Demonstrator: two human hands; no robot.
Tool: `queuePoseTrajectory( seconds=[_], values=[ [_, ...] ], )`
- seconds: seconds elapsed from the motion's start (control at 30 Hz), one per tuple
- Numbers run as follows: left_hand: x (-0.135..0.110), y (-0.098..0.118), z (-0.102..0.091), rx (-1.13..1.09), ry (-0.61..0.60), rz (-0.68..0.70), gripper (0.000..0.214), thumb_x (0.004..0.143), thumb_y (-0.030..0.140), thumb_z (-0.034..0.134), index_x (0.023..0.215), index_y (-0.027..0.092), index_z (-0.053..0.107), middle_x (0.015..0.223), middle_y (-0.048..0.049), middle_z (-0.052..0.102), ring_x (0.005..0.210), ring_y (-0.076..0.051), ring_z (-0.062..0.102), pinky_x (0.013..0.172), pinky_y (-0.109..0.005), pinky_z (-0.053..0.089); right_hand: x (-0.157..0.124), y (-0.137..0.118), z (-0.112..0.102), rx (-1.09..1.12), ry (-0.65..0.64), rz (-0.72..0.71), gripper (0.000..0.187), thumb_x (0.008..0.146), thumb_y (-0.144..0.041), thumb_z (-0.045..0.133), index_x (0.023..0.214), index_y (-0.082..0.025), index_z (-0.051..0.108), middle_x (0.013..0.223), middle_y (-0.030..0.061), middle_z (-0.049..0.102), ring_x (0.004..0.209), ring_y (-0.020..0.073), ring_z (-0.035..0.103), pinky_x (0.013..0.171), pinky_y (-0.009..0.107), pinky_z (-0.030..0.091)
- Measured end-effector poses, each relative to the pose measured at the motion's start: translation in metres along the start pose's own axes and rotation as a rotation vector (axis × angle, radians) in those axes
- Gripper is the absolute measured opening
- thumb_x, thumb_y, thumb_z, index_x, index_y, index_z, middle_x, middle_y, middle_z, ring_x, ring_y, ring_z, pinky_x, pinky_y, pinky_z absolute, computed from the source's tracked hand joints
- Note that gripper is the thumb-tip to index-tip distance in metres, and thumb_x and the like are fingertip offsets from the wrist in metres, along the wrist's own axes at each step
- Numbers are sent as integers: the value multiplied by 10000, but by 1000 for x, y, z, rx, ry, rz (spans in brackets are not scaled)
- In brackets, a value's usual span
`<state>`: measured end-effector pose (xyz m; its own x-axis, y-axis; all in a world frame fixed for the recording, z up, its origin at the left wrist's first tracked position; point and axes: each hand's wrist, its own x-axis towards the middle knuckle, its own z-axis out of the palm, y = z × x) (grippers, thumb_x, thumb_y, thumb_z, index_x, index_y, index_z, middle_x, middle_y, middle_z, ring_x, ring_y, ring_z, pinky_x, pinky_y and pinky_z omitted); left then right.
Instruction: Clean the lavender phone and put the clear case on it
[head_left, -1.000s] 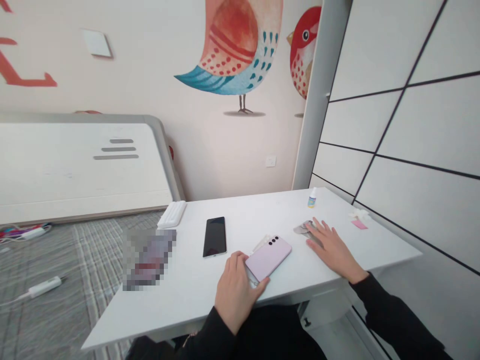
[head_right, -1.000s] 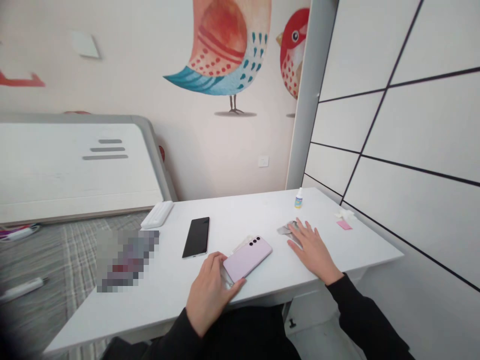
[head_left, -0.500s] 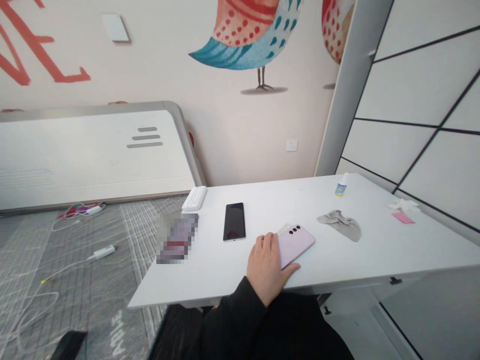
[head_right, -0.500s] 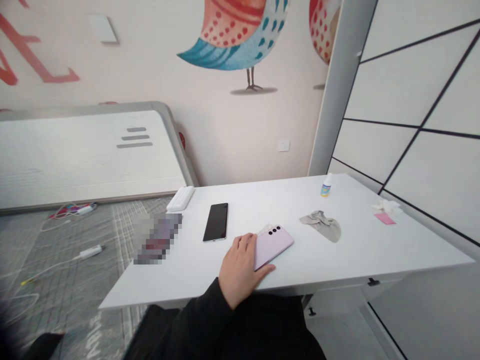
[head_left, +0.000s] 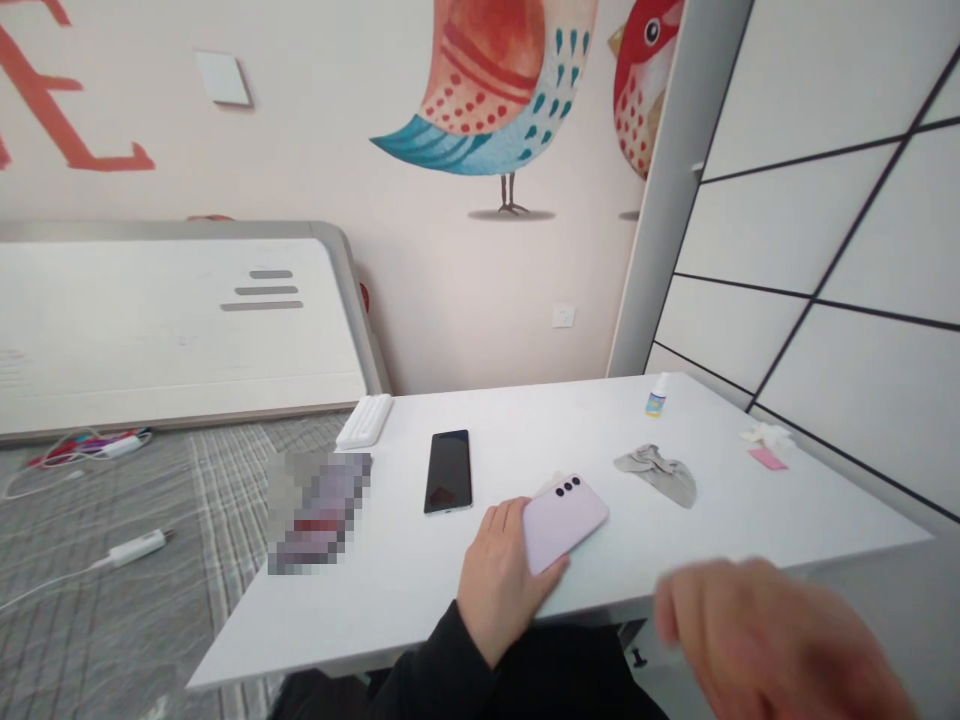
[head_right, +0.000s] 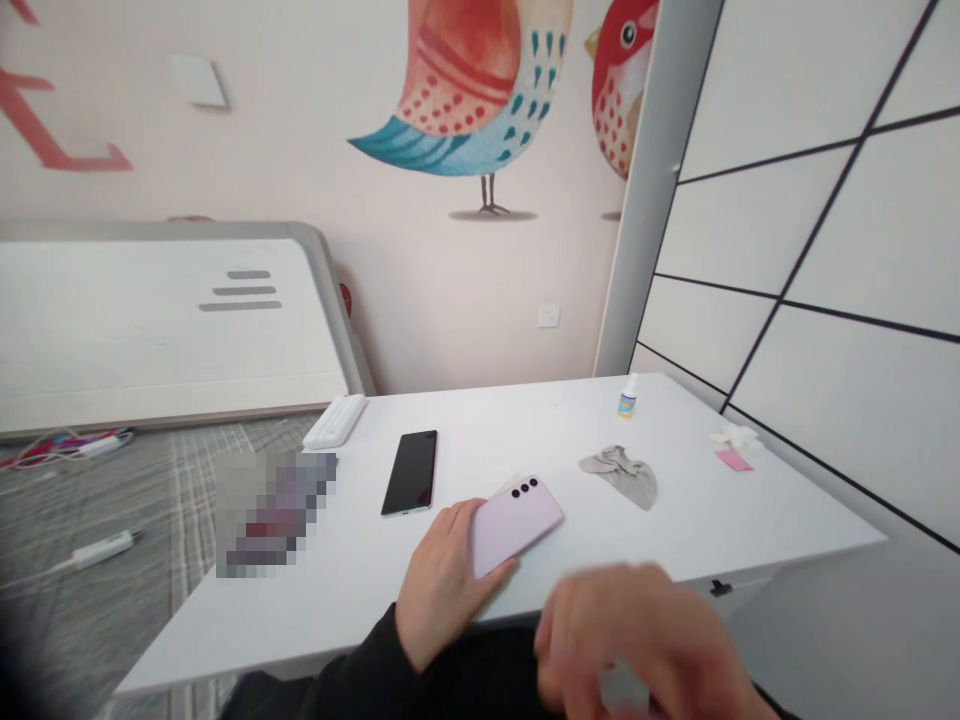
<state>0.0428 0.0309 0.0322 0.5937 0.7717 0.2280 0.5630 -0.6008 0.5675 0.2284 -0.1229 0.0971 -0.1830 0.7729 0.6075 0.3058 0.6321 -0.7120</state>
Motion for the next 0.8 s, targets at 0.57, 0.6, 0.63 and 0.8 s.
queuePoseTrajectory(
  seconds=[0.57, 0.6, 0.63, 0.8],
  values=[
    [-9, -26, -54, -384, -167, -118, 566, 818, 498, 682, 1291, 206, 574, 1329, -100, 653, 1222, -313, 606, 1095, -463, 440, 23, 115, 7, 192, 106, 592, 601, 817, -407, 815, 1348, -230, 597, 1063, 73, 769, 958, 261, 730, 872, 381, 557],
    [-11, -28, -55, -328, -103, -124, 586, 810, 487, 690, 1304, 203, 552, 1346, -111, 638, 1234, -320, 599, 1100, -483, 438, 21, 120, 7, 212, 125, 633, 642, 821, -432, 805, 1378, -219, 566, 1004, 73, 779, 886, 252, 740, 824, 378, 571],
    [-13, -30, -55, -271, -45, -122, 601, 802, 472, 699, 1313, 202, 532, 1351, -118, 628, 1234, -324, 600, 1096, -500, 444, 19, 124, 7, 230, 143, 671, 662, 830, -462, 789, 1390, -204, 547, 955, 74, 784, 816, 243, 742, 777, 374, 580],
    [-23, -32, -41, -81, 37, 3, 578, 763, 334, 731, 1285, 222, 509, 1269, -107, 641, 1161, -315, 638, 1018, -500, 511, 12, 137, 9, 286, 196, 748, 690, 864, -580, 705, 1400, -179, 534, 1080, 127, 768, 761, 226, 743, 701, 367, 606]
  ],
)
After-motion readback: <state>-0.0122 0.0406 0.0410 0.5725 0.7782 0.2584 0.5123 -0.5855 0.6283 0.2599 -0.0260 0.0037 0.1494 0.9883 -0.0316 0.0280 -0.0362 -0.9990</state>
